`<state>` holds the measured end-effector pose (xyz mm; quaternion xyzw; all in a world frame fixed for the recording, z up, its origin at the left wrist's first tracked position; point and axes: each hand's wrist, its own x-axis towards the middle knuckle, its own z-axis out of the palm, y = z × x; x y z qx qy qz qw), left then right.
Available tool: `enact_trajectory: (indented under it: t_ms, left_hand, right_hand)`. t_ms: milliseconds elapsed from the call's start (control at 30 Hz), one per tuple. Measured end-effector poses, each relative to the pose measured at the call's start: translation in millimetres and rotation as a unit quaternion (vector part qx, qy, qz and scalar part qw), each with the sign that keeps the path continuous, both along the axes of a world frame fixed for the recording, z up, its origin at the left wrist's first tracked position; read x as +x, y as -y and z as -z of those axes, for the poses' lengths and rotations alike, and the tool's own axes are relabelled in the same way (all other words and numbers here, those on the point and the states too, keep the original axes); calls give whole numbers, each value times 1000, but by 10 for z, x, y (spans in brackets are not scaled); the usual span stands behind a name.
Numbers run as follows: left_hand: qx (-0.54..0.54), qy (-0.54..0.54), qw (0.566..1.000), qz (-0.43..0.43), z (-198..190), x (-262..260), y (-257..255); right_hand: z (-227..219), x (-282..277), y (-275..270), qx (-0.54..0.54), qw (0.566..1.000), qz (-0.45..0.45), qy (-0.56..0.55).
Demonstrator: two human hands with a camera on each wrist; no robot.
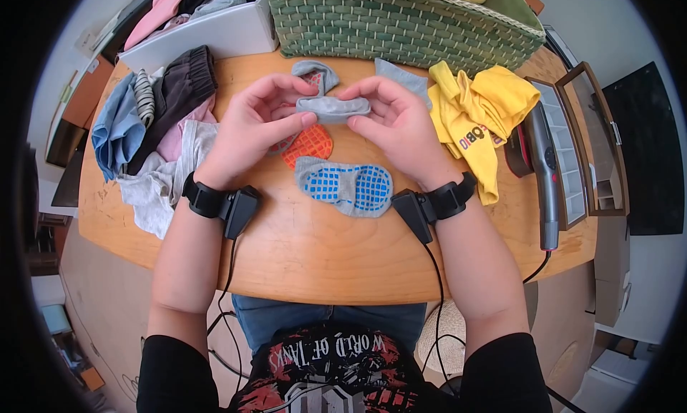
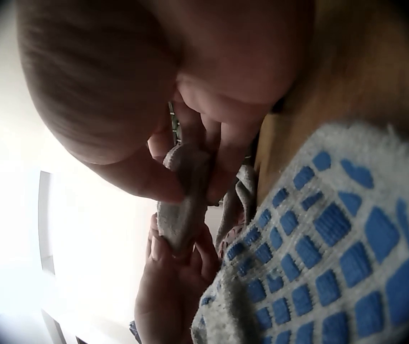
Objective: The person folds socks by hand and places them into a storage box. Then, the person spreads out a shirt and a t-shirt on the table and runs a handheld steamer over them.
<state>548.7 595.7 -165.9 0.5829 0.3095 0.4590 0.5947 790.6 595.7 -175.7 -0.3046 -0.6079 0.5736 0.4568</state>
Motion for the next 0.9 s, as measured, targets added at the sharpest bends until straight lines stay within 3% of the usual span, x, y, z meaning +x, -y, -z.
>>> enact_trajectory:
  t_ms: [167,233,333,600,733,800,900]
  left_hand:
    - [16,-66,997,19,75,-73,-52]
    - [81,-159,984,6,111,-73,-44]
    - [76,-229,970,-10,21,-53,-10]
    - [83,-278,957,-25,33,-25,-9]
    - [94,-271,958,-30,58,-51,-17]
    - [86,-262,961,-25,52,-67,-21]
    - [65,-240,968,-20,69,-82,-38]
  right_hand:
    - [28,37,-28,-12,998,-25,48]
    - [12,30,-13,-3,996,-27,81]
    - [-1,-7,-3,-33,994,-1,101]
    - [76,-8,-40,2,984,19,175]
    - [40,-45,13,-11,989,44,143]
    - [-27,-14,40,161,944,58,283]
    - [-22,33,15,189,922,17,338]
